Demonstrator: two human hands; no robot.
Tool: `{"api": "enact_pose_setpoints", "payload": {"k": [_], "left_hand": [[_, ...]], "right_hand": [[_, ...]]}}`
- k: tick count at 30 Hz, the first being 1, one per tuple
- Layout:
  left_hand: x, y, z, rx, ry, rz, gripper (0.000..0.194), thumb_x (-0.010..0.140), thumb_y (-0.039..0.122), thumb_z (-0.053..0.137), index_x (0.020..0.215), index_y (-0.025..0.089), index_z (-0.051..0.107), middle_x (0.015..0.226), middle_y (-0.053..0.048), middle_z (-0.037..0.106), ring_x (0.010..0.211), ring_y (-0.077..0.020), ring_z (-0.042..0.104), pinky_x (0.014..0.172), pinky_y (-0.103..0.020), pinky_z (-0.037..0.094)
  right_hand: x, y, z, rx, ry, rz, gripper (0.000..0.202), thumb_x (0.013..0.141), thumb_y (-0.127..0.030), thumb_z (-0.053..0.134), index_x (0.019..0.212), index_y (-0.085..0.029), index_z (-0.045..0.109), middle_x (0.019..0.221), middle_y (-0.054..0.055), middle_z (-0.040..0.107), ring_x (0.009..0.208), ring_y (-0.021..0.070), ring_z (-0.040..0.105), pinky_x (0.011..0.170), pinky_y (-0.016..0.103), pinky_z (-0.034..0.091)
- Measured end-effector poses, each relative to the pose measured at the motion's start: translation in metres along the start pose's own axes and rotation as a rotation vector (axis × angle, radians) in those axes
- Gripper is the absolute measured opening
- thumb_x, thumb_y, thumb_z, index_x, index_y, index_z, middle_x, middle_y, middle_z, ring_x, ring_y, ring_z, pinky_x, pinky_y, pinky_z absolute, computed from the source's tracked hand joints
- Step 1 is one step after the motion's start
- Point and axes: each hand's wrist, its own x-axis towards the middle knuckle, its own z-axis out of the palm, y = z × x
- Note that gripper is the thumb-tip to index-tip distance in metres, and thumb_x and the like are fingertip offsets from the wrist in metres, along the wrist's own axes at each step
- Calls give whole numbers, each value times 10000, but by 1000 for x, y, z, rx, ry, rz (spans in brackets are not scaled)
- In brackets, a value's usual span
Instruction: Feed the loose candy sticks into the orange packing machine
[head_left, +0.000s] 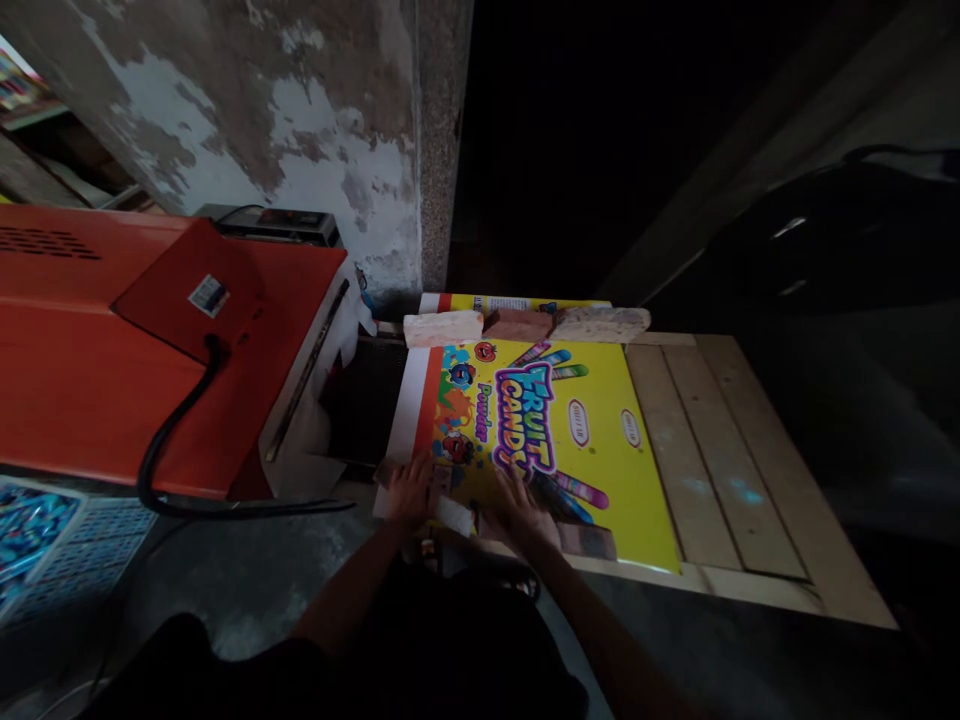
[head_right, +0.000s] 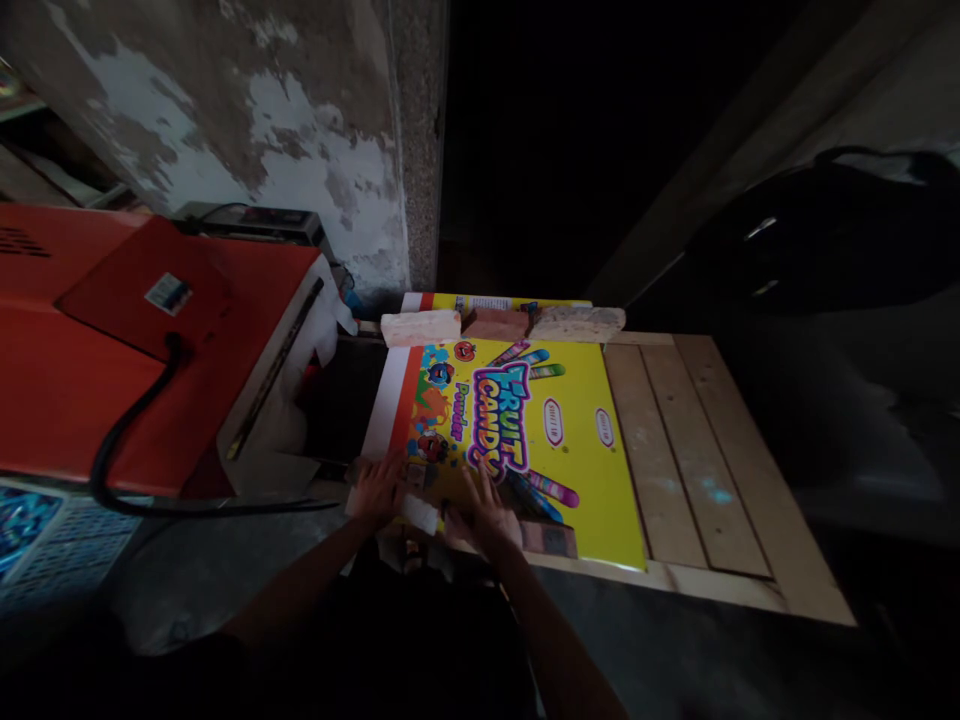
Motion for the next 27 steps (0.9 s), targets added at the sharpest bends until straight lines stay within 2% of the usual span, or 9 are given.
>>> {"api": "enact_pose_setpoints", "payload": {"k": [5,6,8,10,11,13,17,22,27], "left_hand": [[-1,0,0,41,-26,1,573,858,215,461,1429,168,453,1535,-98,389,1165,-278,567,968,-432,372],[-1,0,-2,41,-29,5,577,853,213,468,1429,171,455,1534,-94,390,1161,-279,568,966,-432,372],[0,2,-5,28,-29,13,557,848,208,481,1404,180,487,1505,-88,440,1154,-279,569,961,-429,370],[0,3,-8,6,-31,20,478,852,201,486,1323,204,568,1400,-77,566,1121,-274,582,942,-427,372],[1,3,-9,-3,-33,20,418,855,198,487,1251,216,619,1311,-69,637,1092,-271,592,927,-426,374],[2,5,-11,-9,-42,22,295,867,193,482,1069,227,694,1104,-58,725,1021,-264,608,890,-422,376],[3,7,-13,24,-36,19,228,890,200,470,852,209,695,920,-66,728,951,-254,610,857,-413,367],[4,7,-12,25,-35,17,214,884,192,480,816,193,683,893,-70,719,933,-254,612,843,-414,362],[4,6,-12,15,-37,25,196,876,193,494,876,203,691,934,-67,720,956,-253,606,848,-407,361]], "right_hand": [[0,-1,-2,-12,-19,-8,678,900,-493,516,1506,-237,351,1620,99,162,1437,320,297,896,334,531],[0,-2,-5,-7,-30,-4,664,905,-486,513,1500,-232,363,1604,108,222,1424,308,324,904,328,523],[0,-4,-9,6,-79,13,569,919,-461,499,1436,-226,464,1491,122,444,1336,283,451,926,319,501],[0,-6,-12,13,-132,41,423,927,-455,488,1248,-221,634,1259,114,642,1172,271,579,917,323,490],[0,-6,-13,11,-151,56,387,927,-466,484,1128,-210,692,1145,114,689,1086,272,618,889,330,493],[1,-6,-12,1,-167,78,402,924,-499,474,973,-188,725,1009,123,714,968,277,650,812,339,498],[0,-6,-9,-12,-182,94,451,936,-528,435,944,-177,718,968,132,716,881,255,663,728,323,473],[0,-7,-10,-24,-170,99,412,930,-513,457,960,-195,717,997,110,721,885,229,663,715,288,446],[0,-7,-12,-21,-175,85,441,932,-525,445,950,-186,727,999,120,721,911,237,662,736,291,445]]}}
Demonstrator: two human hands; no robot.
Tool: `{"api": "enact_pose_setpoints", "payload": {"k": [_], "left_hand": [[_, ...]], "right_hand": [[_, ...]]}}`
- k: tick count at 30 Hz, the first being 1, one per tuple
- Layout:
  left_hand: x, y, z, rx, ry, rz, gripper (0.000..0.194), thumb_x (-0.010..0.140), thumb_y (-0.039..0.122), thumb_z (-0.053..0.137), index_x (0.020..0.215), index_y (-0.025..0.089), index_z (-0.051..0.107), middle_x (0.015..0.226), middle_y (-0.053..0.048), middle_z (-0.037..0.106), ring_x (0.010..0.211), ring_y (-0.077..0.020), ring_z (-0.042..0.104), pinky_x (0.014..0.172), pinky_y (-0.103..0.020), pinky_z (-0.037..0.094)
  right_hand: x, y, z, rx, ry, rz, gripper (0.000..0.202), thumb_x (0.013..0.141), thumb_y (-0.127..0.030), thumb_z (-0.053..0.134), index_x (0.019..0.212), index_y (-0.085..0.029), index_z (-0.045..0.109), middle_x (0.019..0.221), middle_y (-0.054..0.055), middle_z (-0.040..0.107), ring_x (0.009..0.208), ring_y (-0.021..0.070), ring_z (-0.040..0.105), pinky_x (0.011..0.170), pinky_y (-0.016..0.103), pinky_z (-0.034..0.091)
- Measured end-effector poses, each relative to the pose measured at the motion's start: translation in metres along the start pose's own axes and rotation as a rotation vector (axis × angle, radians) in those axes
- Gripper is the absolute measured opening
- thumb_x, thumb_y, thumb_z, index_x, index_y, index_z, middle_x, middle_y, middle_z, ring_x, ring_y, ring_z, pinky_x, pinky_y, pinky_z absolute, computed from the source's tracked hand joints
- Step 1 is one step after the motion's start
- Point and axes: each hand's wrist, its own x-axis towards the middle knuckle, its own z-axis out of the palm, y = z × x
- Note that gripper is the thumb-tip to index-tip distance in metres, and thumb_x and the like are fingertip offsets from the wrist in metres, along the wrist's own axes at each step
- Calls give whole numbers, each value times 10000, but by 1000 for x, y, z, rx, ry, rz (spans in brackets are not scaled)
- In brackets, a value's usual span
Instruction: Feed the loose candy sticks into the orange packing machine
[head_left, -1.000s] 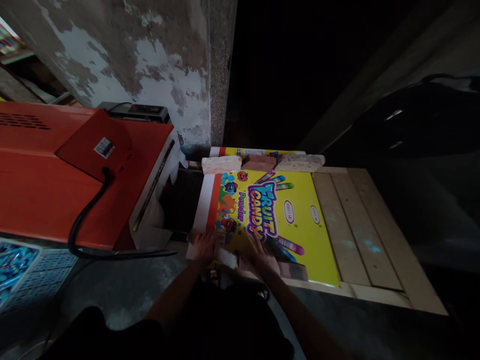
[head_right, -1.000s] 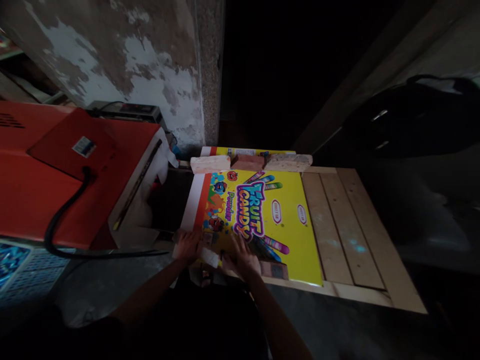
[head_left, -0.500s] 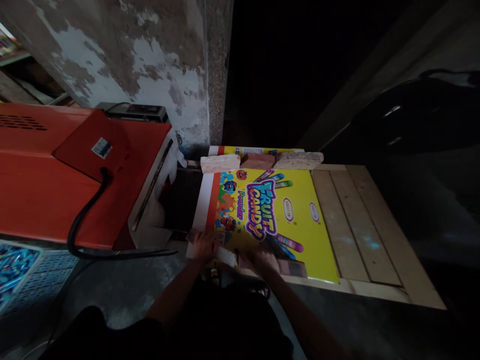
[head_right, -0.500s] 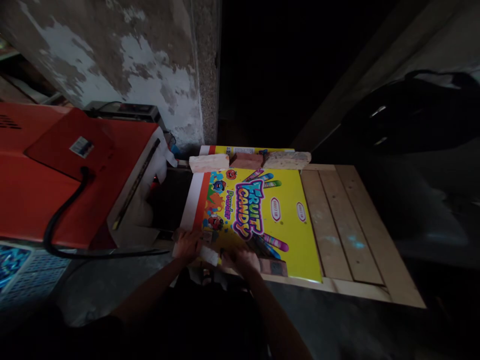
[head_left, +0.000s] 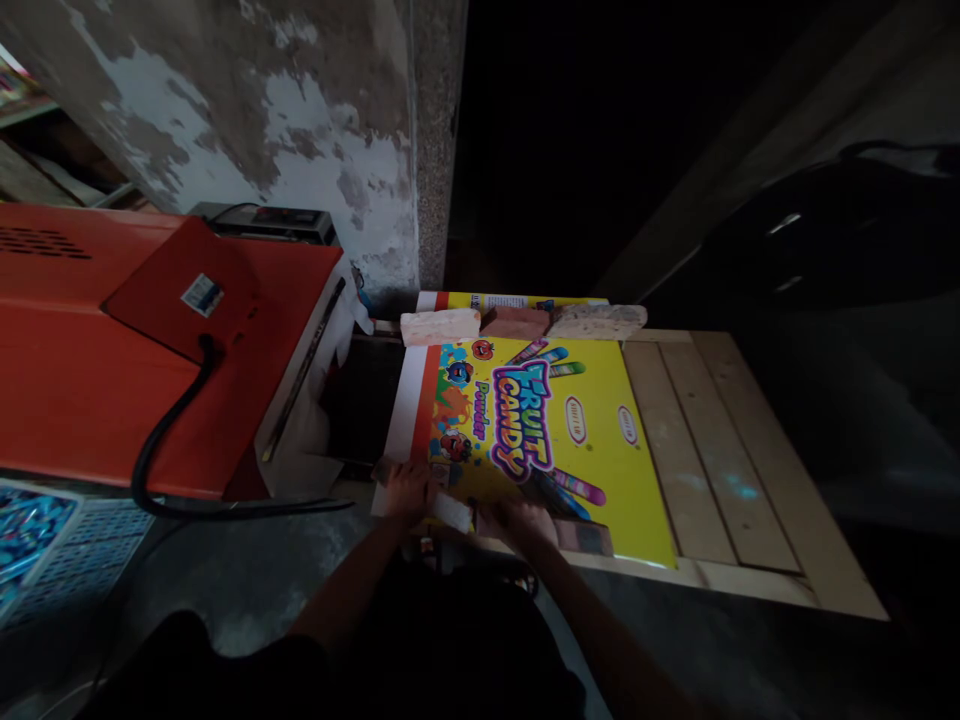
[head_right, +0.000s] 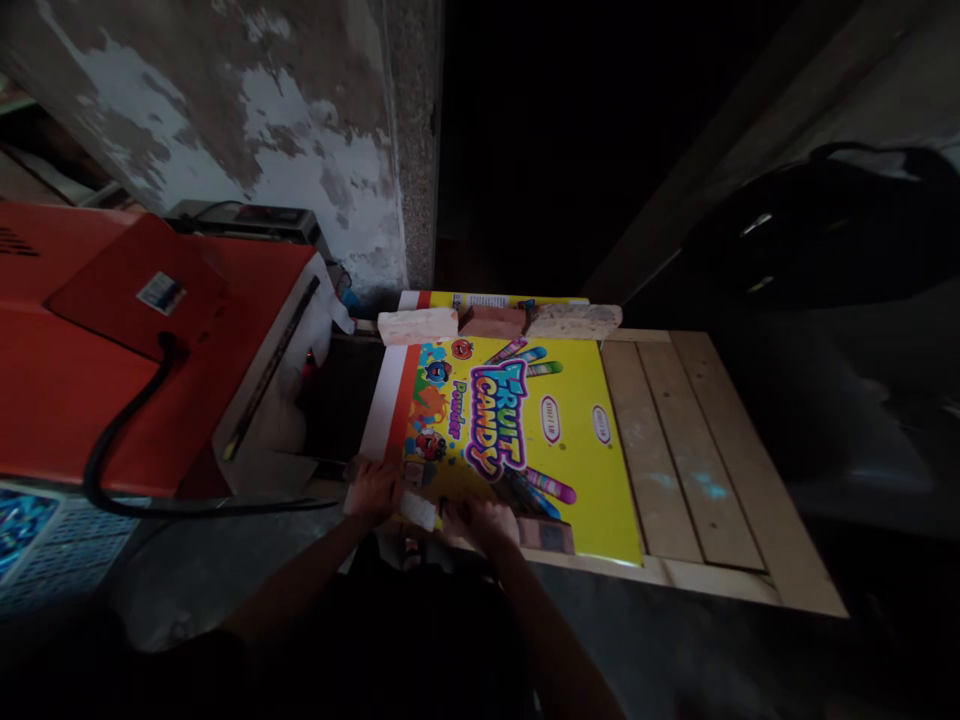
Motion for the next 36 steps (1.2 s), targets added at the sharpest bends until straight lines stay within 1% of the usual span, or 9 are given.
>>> {"api": "enact_pose_setpoints", "payload": {"k": [3,14,20,24,28,31,36], "left_hand": [[0,0,0,-1,-3,-3,208,873,186,490,906,201,694,948,-73,718,960,-256,602,846,-409,362],[0,0,0,0,-9,-6,205,883,196,486,869,192,691,921,-75,713,955,-262,602,848,-411,354],[0,-2,3,-3,-5,5,213,883,196,488,925,199,697,948,-78,711,966,-254,598,847,-408,356],[-1,-3,3,-7,-5,14,207,884,208,495,891,209,701,938,-79,712,959,-256,593,842,-411,356],[-1,-2,3,-7,-4,15,217,893,217,485,901,206,702,941,-83,709,957,-261,591,836,-417,358],[-1,-1,2,-4,-10,14,211,888,208,486,886,206,697,945,-83,706,955,-260,589,841,-419,361],[-2,-2,2,-15,-19,5,205,875,200,493,886,216,698,935,-81,705,962,-253,588,853,-413,363]], "right_hand": [[-1,0,-1,0,0,-3,464,935,-534,433,952,-173,725,996,128,722,911,238,663,739,291,443],[0,1,2,-8,23,-3,426,923,-514,458,894,-185,727,930,114,734,876,256,670,715,297,450],[0,2,4,-6,31,-9,444,929,-537,441,898,-200,729,941,100,733,868,237,663,711,283,445],[1,2,4,-8,27,-3,434,934,-527,442,931,-199,726,974,104,729,894,230,660,709,273,436],[1,2,3,-10,13,-4,442,931,-536,445,913,-195,726,952,98,728,862,221,667,679,264,429],[0,1,2,-12,12,-13,455,939,-532,426,905,-193,727,962,100,727,887,225,669,701,266,435],[-1,0,0,-32,1,-14,444,941,-529,418,961,-207,723,969,99,731,891,223,671,733,271,457]]}}
